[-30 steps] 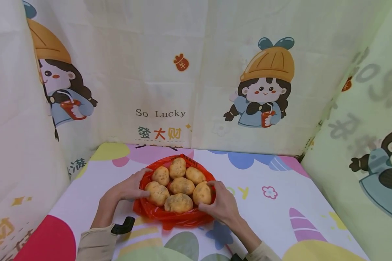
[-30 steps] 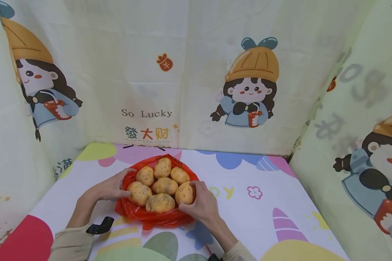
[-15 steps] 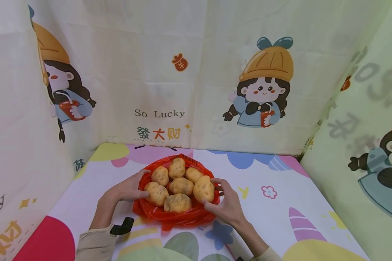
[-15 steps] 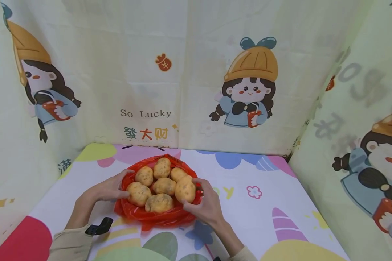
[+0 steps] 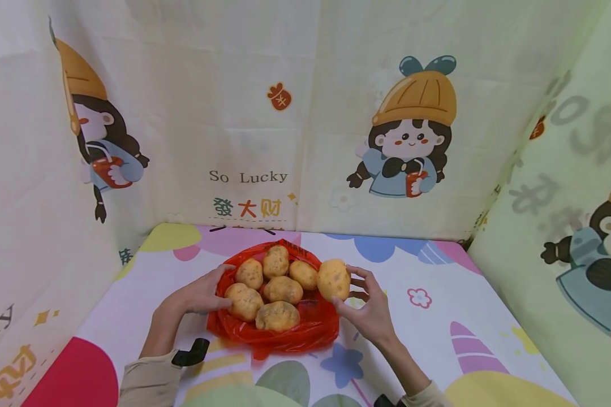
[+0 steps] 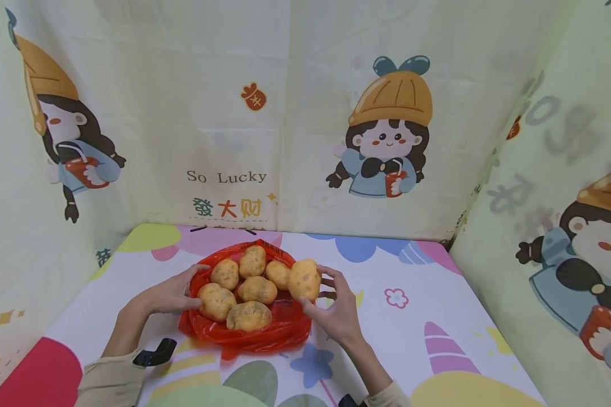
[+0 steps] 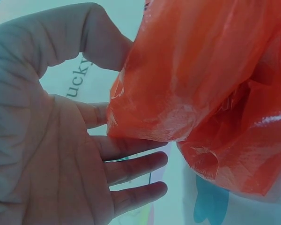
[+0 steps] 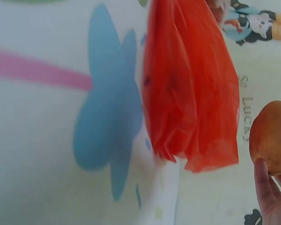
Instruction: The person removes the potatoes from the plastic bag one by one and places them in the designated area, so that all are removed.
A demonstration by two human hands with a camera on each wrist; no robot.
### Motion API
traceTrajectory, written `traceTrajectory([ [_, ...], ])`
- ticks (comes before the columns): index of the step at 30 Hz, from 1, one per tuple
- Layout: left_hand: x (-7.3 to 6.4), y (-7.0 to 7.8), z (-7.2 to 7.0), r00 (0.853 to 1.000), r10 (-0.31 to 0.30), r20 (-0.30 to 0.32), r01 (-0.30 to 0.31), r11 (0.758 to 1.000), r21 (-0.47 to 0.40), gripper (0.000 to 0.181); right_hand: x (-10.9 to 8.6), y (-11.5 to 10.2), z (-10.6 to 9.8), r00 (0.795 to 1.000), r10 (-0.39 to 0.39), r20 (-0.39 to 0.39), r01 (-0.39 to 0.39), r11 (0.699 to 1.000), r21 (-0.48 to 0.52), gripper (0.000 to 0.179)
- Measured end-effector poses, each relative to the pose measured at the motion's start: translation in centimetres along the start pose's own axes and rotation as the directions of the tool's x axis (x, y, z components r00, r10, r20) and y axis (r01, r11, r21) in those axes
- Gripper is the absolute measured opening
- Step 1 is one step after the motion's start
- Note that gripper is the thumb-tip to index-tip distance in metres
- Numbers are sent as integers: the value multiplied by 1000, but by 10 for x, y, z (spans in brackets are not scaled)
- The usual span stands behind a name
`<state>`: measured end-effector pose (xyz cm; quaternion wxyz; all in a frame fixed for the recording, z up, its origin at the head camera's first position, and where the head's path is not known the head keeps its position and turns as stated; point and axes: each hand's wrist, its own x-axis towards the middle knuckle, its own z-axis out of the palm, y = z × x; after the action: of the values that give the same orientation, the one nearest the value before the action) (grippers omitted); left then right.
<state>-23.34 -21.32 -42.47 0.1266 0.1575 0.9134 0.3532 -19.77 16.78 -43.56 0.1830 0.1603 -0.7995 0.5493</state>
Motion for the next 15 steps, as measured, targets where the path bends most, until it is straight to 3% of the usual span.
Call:
traceTrajectory([
  [15, 0, 1, -1, 1000, -9, 8, 9, 1000, -3, 84, 17, 23, -35, 986, 165, -17, -165, 986, 26, 67],
])
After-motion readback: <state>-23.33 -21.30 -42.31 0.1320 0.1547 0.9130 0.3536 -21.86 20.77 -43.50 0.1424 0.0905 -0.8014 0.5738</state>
